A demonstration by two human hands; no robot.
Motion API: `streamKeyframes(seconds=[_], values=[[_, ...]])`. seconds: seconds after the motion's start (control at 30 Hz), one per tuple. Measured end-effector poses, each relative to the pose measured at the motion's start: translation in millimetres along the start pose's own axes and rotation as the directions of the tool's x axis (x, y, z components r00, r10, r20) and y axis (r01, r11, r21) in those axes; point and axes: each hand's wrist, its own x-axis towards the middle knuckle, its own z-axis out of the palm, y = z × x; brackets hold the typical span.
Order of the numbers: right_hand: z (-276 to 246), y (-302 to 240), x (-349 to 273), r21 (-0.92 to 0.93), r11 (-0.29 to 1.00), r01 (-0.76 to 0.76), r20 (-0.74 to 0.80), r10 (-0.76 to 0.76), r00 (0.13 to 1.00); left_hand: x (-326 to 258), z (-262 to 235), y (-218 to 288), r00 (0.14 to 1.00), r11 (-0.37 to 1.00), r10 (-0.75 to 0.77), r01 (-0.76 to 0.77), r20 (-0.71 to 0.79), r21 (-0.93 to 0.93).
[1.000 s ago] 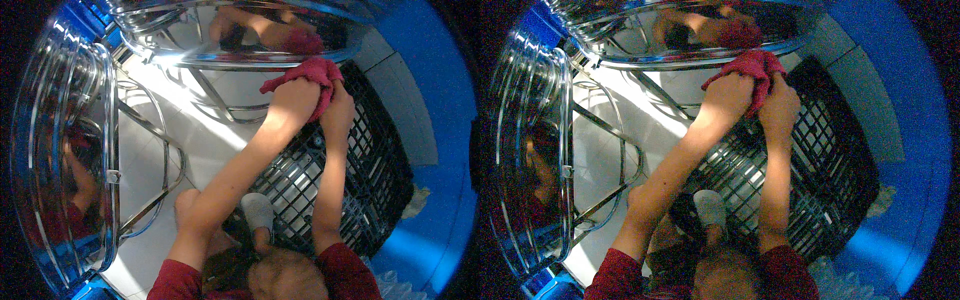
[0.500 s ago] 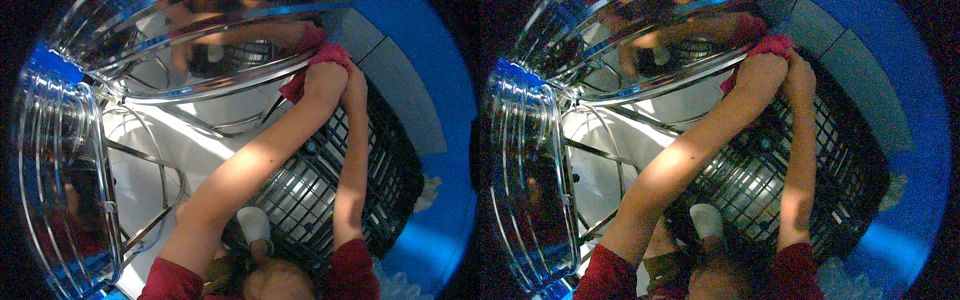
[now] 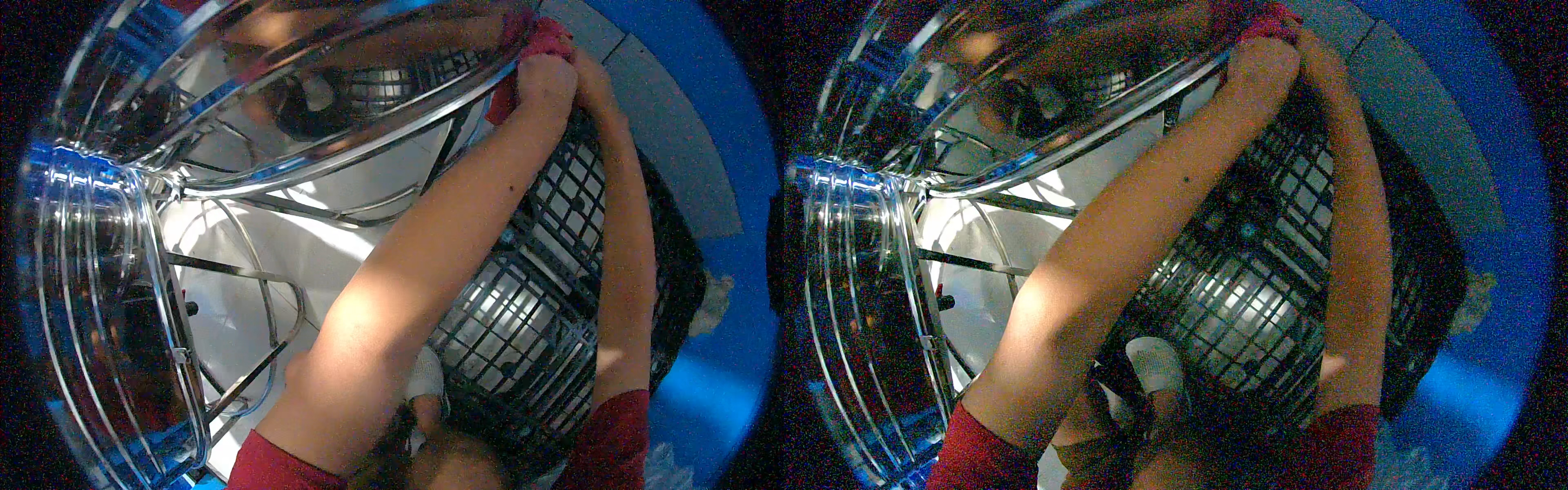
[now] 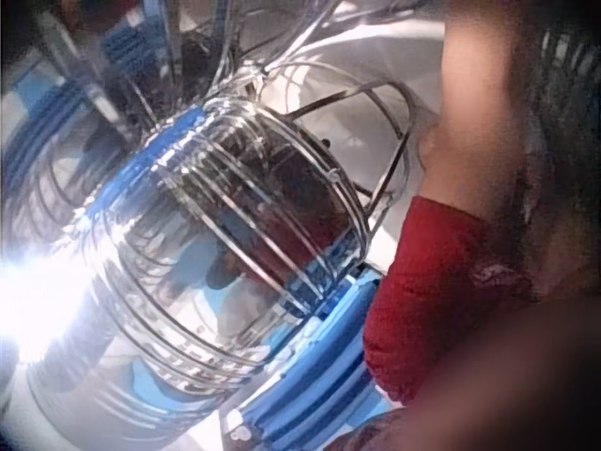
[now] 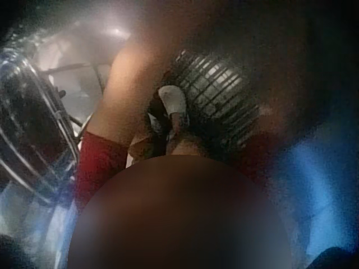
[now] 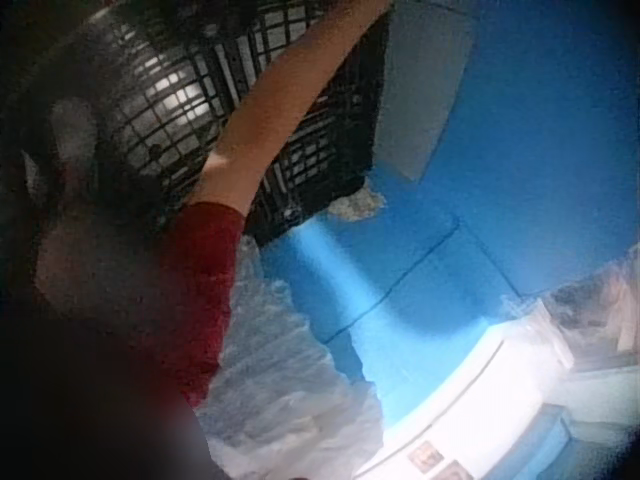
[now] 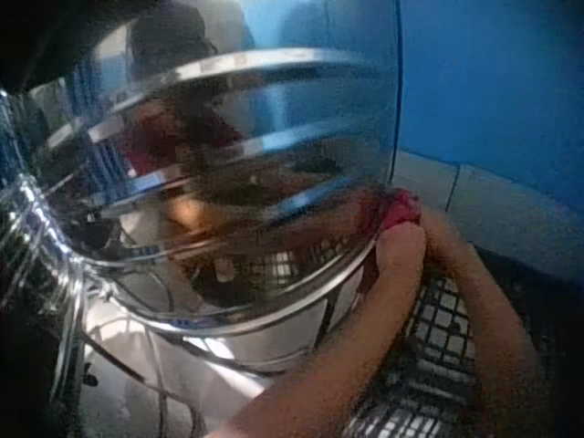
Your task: The person wipes the exterior of a large stainless steel beverage dispenser with a pink cloth. They move around the dispenser, cleaning the top, sides, and lower sections while kneeling on the floor.
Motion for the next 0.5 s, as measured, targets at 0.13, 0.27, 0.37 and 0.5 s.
streamKeyframes(seconds=[0.13,0.27,0.37,0.5], values=[[5.7,-15.5,-7.6,0.312,0.942,0.126,-0.054,-0.115,0.992,-21.5,-6.7,-8.9,0.993,0.997,0.074,-0.074,-0.087,0.004],[30.4,-61.5,-46.1,0.455,0.891,0.004,-0.109,0.051,0.993,-87.8,-32.4,-26.1,0.978,0.985,0.17,-0.167,-0.123,0.032],[66.5,-101.5,-76.7,0.325,0.941,0.099,-0.272,-0.008,0.962,-139.5,-59.7,-42.7,0.994,0.995,0.104,-0.104,0.02,0.002],[88.1,-154.0,-102.1,0.093,0.995,-0.026,-0.273,0.051,0.961,-192.4,-88.9,-64.2,0.998,0.992,0.044,-0.049,0.038,0.117]])
